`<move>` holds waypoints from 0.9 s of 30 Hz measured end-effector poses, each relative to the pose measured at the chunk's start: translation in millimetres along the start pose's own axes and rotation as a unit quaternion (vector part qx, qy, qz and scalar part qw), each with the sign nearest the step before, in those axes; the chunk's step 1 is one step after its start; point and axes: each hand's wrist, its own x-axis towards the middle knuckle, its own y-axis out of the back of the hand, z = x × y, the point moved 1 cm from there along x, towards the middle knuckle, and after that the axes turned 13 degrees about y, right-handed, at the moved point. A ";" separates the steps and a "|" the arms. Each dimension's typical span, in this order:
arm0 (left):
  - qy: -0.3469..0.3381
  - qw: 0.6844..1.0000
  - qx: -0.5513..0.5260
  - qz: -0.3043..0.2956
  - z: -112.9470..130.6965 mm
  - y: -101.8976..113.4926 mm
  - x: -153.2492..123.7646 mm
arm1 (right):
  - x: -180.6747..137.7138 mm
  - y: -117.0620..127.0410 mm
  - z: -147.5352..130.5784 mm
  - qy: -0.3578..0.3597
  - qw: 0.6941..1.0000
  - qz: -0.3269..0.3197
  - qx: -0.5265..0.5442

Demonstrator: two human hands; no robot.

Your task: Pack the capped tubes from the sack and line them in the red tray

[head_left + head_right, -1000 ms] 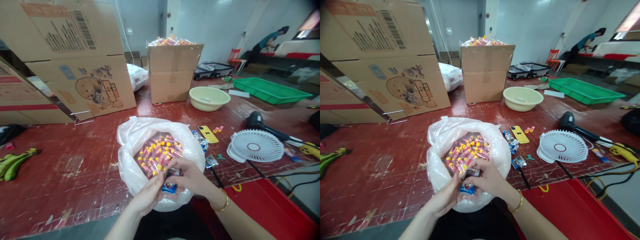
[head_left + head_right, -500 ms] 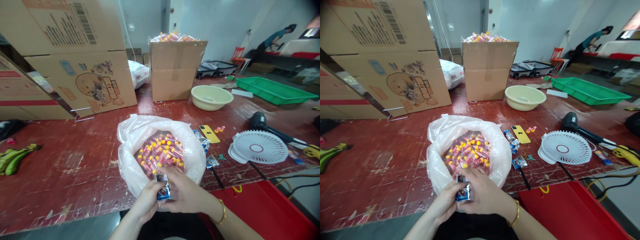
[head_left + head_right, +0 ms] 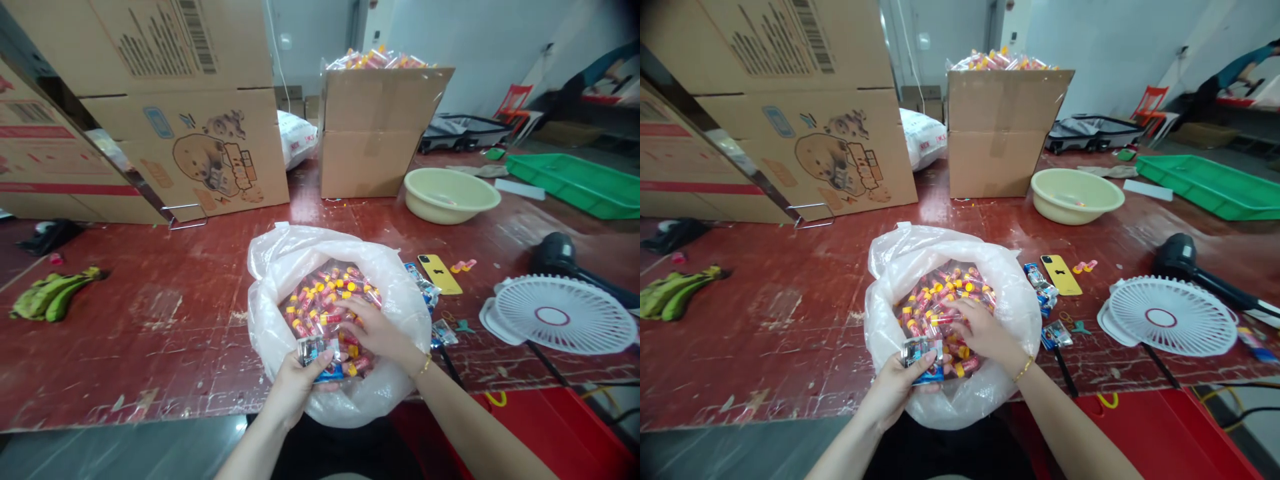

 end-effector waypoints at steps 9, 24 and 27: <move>-0.012 0.999 0.023 0.033 1.8 -9.9 11.8 | -23.0 4.4 -14.8 -0.305 0.712 0.278 0.568; -0.110 0.987 0.070 0.096 14.8 -11.9 18.1 | -26.3 6.4 -31.2 -0.101 0.894 0.269 0.343; -0.127 0.982 0.100 0.094 12.1 -11.5 22.0 | -24.6 7.7 -29.8 -0.081 0.913 0.273 0.291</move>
